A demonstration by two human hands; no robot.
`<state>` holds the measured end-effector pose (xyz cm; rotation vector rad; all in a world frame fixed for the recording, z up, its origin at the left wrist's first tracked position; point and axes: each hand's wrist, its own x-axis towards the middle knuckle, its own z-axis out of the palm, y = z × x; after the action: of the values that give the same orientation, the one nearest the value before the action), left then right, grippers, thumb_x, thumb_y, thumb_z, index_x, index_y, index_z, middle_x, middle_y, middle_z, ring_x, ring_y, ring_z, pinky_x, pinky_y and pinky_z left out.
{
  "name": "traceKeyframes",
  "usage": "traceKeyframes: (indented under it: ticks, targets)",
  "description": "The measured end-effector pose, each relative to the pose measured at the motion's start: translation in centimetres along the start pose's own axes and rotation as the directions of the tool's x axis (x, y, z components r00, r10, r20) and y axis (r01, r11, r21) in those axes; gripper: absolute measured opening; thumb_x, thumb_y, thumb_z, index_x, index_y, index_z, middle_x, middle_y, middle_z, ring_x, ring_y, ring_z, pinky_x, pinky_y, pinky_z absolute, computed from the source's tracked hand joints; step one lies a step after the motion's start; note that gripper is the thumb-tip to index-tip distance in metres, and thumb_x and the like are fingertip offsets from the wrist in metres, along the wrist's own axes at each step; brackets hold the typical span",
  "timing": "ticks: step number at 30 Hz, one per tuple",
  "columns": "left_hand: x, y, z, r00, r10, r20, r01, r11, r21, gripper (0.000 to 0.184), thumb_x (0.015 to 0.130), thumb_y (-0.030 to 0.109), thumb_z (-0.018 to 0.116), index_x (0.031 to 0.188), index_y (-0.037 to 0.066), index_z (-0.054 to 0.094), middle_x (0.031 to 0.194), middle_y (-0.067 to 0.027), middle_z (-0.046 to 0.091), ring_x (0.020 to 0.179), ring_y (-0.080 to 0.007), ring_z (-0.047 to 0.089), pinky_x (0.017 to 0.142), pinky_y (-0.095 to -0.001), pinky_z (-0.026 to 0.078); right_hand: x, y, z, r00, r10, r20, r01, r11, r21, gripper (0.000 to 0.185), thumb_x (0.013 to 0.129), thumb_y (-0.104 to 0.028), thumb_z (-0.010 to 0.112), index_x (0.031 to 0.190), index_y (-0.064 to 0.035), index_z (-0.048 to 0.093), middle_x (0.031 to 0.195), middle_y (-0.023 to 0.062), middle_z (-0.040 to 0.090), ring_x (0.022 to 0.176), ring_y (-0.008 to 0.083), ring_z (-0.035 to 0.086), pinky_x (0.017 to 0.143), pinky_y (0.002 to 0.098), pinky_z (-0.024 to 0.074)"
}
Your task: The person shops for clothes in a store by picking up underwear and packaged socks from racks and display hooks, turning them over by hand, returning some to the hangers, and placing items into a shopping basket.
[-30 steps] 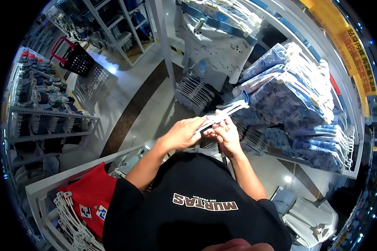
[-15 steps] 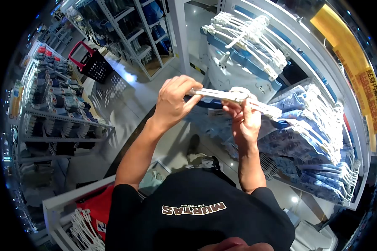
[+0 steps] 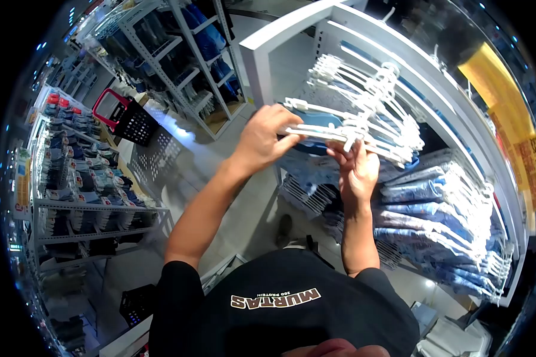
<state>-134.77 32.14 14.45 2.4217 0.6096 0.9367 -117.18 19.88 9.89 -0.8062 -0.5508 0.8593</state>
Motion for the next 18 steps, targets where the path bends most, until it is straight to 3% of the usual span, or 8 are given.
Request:
traceKeyframes:
  ticks: [2, 4, 7, 10, 13, 15, 17, 18]
  targets:
    - [0.2, -0.8, 0.7, 0.999, 0.03, -0.009, -0.03, 0.999, 0.029, 0.024, 0.077, 0.011, 0.072, 0.098, 0.003, 0.066, 0.097, -0.0121, 0.063, 0.095, -0.0305, 0.058, 0.084, -0.0383, 0.046, -0.3, 1.1, -0.6, 0.997, -0.038, -0.067, 0.033, 0.997, -0.075, 0.034, 0.104, -0.024, 0.046, 0.119, 0.0054, 0.047, 0.101, 0.0212, 0.066, 0.088, 0.0323, 0.07, 0.073, 0.0359, 0.0594]
    - [0.2, -1.7, 1.5, 0.996, 0.083, -0.041, -0.082, 0.996, 0.037, 0.024, 0.078, 0.019, 0.073, 0.096, 0.006, 0.064, 0.094, -0.0099, 0.061, 0.091, -0.0294, 0.057, 0.082, -0.0377, 0.047, -0.8, 1.9, -1.8, 0.993, -0.115, 0.012, 0.115, 0.984, -0.138, 0.035, 0.104, -0.025, 0.045, 0.124, 0.0037, 0.041, 0.097, 0.0222, 0.066, 0.089, 0.0335, 0.07, 0.073, 0.0376, 0.0594]
    - [-0.1, -2.3, 1.5, 0.997, 0.066, -0.025, -0.067, 0.997, -0.035, 0.024, 0.077, 0.016, 0.073, 0.096, 0.005, 0.064, 0.093, -0.0106, 0.061, 0.089, -0.0308, 0.056, 0.081, -0.0386, 0.046, -2.0, 3.4, -0.5, 0.963, -0.269, 0.033, 0.271, 0.952, -0.139, 0.032, 0.103, -0.023, 0.049, 0.122, 0.0015, 0.043, 0.1, 0.0181, 0.065, 0.076, 0.0279, 0.069, 0.068, 0.0359, 0.0588]
    - [-0.4, -3.2, 1.7, 0.995, 0.084, -0.06, -0.087, 0.995, -0.051, 0.028, 0.076, 0.021, 0.075, 0.097, 0.006, 0.063, 0.094, -0.0101, 0.059, 0.091, -0.0292, 0.055, 0.081, -0.0375, 0.045, -3.0, 3.9, 1.4, 0.988, -0.138, -0.063, 0.114, 0.952, -0.285, 0.016, 0.099, -0.013, 0.054, 0.11, -0.0014, 0.049, 0.088, 0.0126, 0.061, 0.064, 0.0227, 0.063, 0.057, 0.0324, 0.0533]
    - [-0.4, -3.4, 1.6, 0.988, 0.103, -0.118, -0.113, 0.99, -0.08, 0.029, 0.076, 0.02, 0.076, 0.096, 0.005, 0.063, 0.091, -0.0089, 0.056, 0.088, -0.0287, 0.053, 0.08, -0.0375, 0.045, -4.4, 6.2, 2.5, 0.953, -0.135, 0.27, 0.231, 0.901, -0.366, 0.008, 0.093, -0.002, 0.057, 0.1, 0.0008, 0.056, 0.081, 0.0121, 0.061, 0.066, 0.0229, 0.064, 0.06, 0.0288, 0.0519]
    - [-0.4, -4.0, 1.8, 0.984, 0.123, -0.126, -0.137, 0.985, -0.104, 0.032, 0.075, 0.022, 0.078, 0.096, 0.005, 0.062, 0.091, -0.0082, 0.056, 0.087, -0.028, 0.053, 0.08, -0.0368, 0.044, -5.6, 8.4, 1.3, 0.899, 0.04, 0.436, 0.201, 0.846, -0.493, 0.011, 0.09, -0.004, 0.063, 0.099, 0.0017, 0.058, 0.081, 0.0134, 0.063, 0.068, 0.0225, 0.064, 0.063, 0.0298, 0.0507]
    - [-0.5, -4.6, 1.8, 0.977, 0.145, -0.156, -0.169, 0.974, -0.149, 0.038, 0.075, 0.029, 0.08, 0.097, 0.005, 0.063, 0.092, -0.0073, 0.056, 0.087, -0.0259, 0.053, 0.08, -0.0351, 0.043, -5.3, 9.7, 2.4, 0.773, 0.326, 0.545, 0.234, 0.652, -0.721, 0.017, 0.087, -0.009, 0.069, 0.098, 0.0014, 0.061, 0.084, 0.0147, 0.067, 0.074, 0.0224, 0.067, 0.067, 0.031, 0.0514]
    - [-0.7, -5.0, 1.5, 0.983, 0.125, -0.138, -0.15, 0.972, -0.183, 0.039, 0.075, 0.03, 0.08, 0.1, 0.004, 0.063, 0.094, -0.0075, 0.056, 0.089, -0.0259, 0.053, 0.081, -0.035, 0.044, -5.0, 10.5, 3.3, 0.708, 0.513, 0.485, 0.085, 0.619, -0.781, 0.023, 0.085, -0.014, 0.073, 0.099, 0.0017, 0.062, 0.089, 0.0156, 0.069, 0.082, 0.0226, 0.069, 0.072, 0.0321, 0.0525]
